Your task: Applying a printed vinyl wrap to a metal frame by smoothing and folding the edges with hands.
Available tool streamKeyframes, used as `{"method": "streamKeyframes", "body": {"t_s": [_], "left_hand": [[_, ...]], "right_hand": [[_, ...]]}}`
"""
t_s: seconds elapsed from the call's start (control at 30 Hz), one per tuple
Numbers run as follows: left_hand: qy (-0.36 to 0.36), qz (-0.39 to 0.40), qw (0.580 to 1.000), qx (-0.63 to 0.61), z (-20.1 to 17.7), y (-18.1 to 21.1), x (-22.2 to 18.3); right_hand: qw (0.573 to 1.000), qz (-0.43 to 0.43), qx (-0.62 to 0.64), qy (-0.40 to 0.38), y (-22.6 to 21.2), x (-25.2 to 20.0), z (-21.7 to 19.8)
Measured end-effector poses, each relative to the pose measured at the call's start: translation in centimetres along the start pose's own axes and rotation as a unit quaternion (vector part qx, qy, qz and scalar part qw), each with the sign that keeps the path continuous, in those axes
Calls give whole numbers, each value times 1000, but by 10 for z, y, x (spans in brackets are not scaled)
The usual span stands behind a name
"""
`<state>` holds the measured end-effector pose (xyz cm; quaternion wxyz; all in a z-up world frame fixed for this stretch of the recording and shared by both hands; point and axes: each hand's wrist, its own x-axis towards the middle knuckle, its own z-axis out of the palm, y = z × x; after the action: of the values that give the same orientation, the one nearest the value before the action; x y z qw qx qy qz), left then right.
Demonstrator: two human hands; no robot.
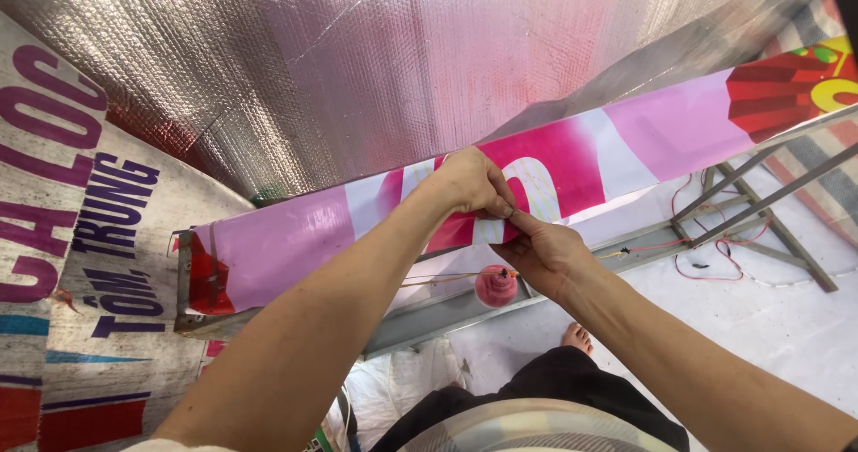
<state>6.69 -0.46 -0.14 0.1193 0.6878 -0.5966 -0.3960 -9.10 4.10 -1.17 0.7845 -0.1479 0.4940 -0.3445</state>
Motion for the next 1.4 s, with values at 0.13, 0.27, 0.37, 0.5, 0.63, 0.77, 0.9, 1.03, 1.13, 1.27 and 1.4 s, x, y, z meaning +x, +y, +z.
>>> {"method": "streamKeyframes", "body": {"t_s": [0.13,0.27,0.37,0.5,0.63,0.77,0.9,1.03,1.13,1.27,1.4], "left_hand": [[-8,7,1000,28,-3,-5,-2],[-7,14,1000,24,-2,-15,1],[-10,18,1000,-2,-3,-25,7],[-50,23,997,-49,-12,-25,9],[-93,-5,973,-213,-17,-15,-6],[-103,-5,963,-248,-17,-17,-2],[-105,-25,956,-273,-13,-20,8],[-123,-25,960,-250,-7,-26,17],[-106,1,959,-262,-4,-36,12],[-27,74,986,-146,-3,-34,-6],[28,99,994,-34,-4,-24,-26]], "right_hand": [[999,-29,-7,20,15,16,-4],[996,-77,-8,49,29,35,-4],[993,-97,-3,61,34,31,4],[991,-114,7,68,34,20,12],[989,-126,21,74,35,16,16],[990,-120,7,76,31,-6,24],[992,-108,0,72,44,25,-1],[990,-116,4,78,45,18,4],[992,-106,9,73,47,9,6],[994,-90,-18,63,41,-13,12],[995,-97,-16,25,58,55,-31]]}}
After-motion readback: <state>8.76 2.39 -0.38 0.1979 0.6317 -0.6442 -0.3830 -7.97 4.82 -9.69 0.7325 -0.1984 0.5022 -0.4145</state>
